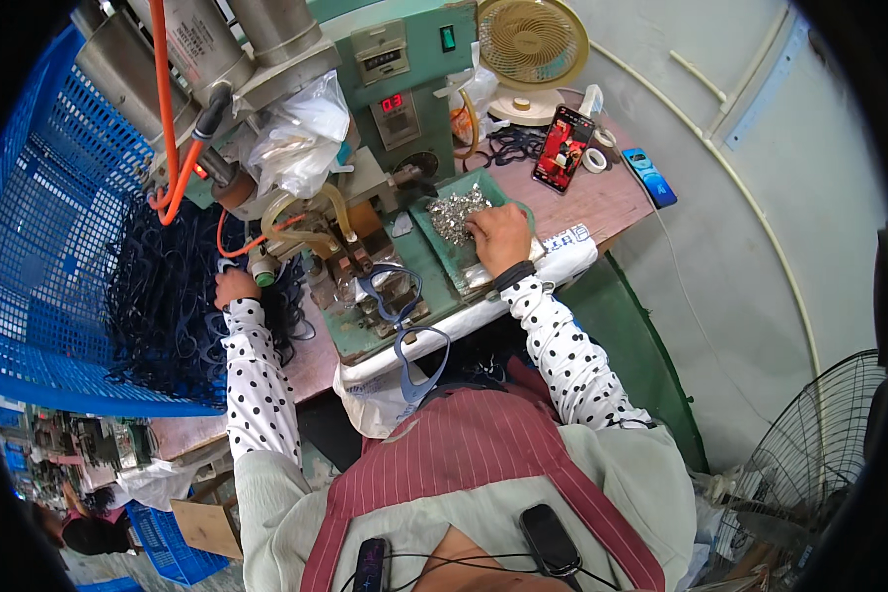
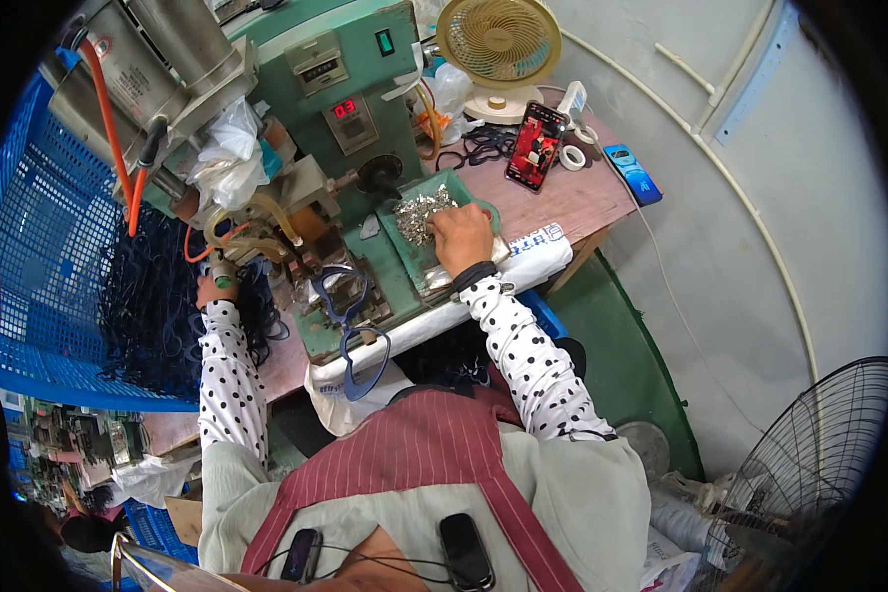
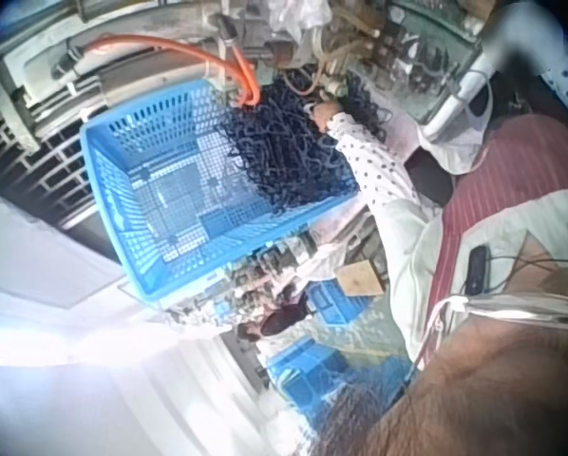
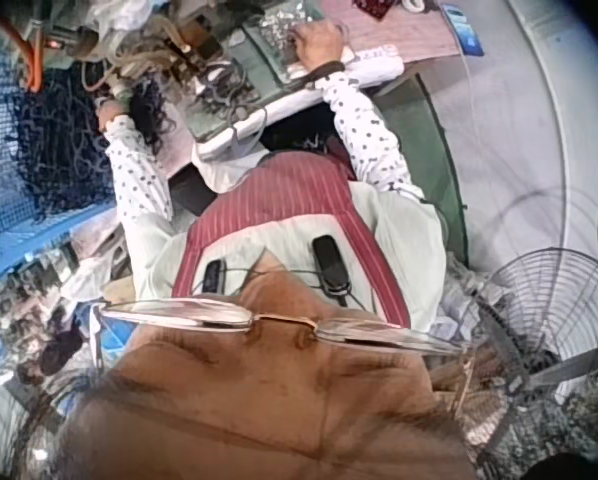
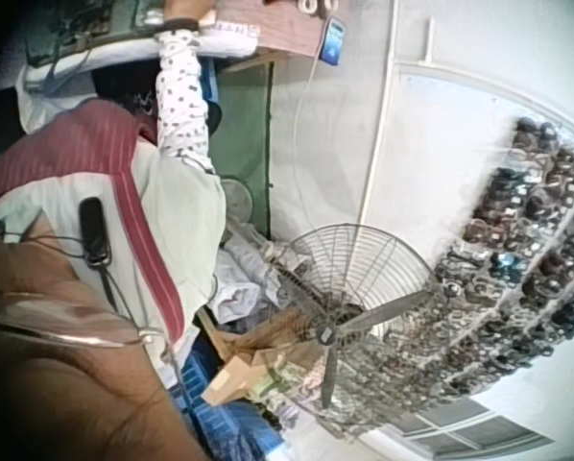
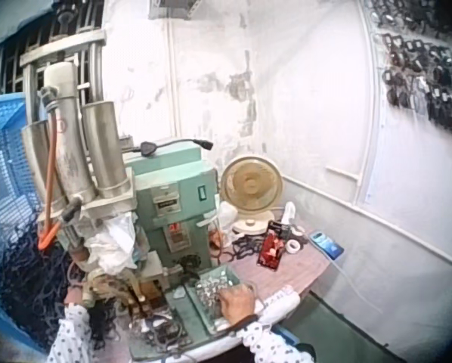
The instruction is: The person repeatedly picks up a dark blue shoe part and a small metal pin, inserts the pin into the part, and places the assembly into a machine. The person continues this process, handling parts one at a time.
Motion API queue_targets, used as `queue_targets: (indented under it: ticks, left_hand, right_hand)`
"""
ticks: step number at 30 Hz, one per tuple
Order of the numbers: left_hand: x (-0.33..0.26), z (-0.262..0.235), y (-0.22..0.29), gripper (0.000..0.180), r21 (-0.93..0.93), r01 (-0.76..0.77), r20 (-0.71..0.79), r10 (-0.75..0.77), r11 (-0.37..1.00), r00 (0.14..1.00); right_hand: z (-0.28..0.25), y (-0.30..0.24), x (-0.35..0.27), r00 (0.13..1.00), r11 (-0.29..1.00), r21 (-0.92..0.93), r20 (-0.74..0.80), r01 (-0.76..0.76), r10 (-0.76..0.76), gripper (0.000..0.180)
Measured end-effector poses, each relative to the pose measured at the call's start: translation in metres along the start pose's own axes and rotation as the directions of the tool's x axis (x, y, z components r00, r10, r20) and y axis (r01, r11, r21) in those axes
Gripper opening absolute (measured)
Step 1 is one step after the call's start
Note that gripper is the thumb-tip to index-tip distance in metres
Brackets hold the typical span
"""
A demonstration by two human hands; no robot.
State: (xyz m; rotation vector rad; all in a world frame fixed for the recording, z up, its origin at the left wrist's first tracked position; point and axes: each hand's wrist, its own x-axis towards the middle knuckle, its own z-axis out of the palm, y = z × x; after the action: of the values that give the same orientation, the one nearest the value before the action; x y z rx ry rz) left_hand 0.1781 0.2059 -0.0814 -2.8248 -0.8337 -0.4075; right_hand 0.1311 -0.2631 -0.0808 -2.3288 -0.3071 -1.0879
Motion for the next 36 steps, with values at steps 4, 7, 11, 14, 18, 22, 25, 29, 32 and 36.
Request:
queue_targets:
  ticks: [4,7,11,14,18,22,25,29,32,36]
  left_hand:
    - [0.031,0.053,-0.030,0.036,-0.160,-0.059,0.181,0.089,0.985,0.980]
    - [0.028,0.049,-0.029,0.036,-0.312,0.016,0.185,0.044,0.950,0.982]
    - [0.010,0.010,-0.033,0.036,-0.573,0.089,0.118,-0.025,0.815,0.993]
    - [0.001,0.016,-0.042,0.028,-0.688,-0.170,-0.257,-0.017,0.705,0.966]
    - [-0.062,-0.052,-0.015,0.008,-0.955,0.179,0.189,-0.023,-0.236,0.982]
    - [-0.099,-0.035,-0.023,0.020,-0.974,-0.102,-0.104,0.004,0.204,0.995]
    - [-0.130,-0.096,-0.004,0.021,-0.854,-0.072,-0.129,-0.076,0.515,0.989]
    - [-0.154,-0.127,0.012,0.014,-0.886,-0.178,-0.263,-0.147,0.428,0.954]
    - [-0.171,-0.146,0.024,0.019,-0.810,-0.422,-0.459,0.007,0.407,0.888]
    - [-0.188,-0.186,0.036,0.033,-0.538,-0.821,-0.746,0.347,0.190,0.569]
  right_hand:
    - [0.003,-0.002,-0.001,1.000,0.999,0.015,-0.010,-0.030,0.030,0.013]
    - [0.004,-0.001,-0.002,0.999,0.999,0.015,0.003,-0.045,0.045,0.014]
    - [-0.007,-0.025,0.013,0.988,0.979,0.150,0.083,-0.139,0.128,0.014]
    - [-0.015,-0.052,0.028,0.976,0.912,0.357,0.156,-0.200,0.153,0.013]
    - [-0.040,-0.096,0.044,0.915,0.696,0.621,0.381,-0.361,0.135,0.018]
    - [-0.057,-0.132,0.051,0.824,0.610,0.616,0.555,-0.498,0.113,0.026]
    - [-0.046,-0.135,0.044,0.812,0.587,0.611,0.564,-0.532,0.149,0.040]
    - [-0.047,-0.144,0.053,0.770,0.624,0.539,0.616,-0.566,0.166,0.044]
    - [-0.042,-0.151,0.059,0.770,0.614,0.547,0.615,-0.570,0.167,0.052]
    - [-0.034,-0.155,0.058,0.788,0.498,0.632,0.583,-0.594,0.201,0.054]
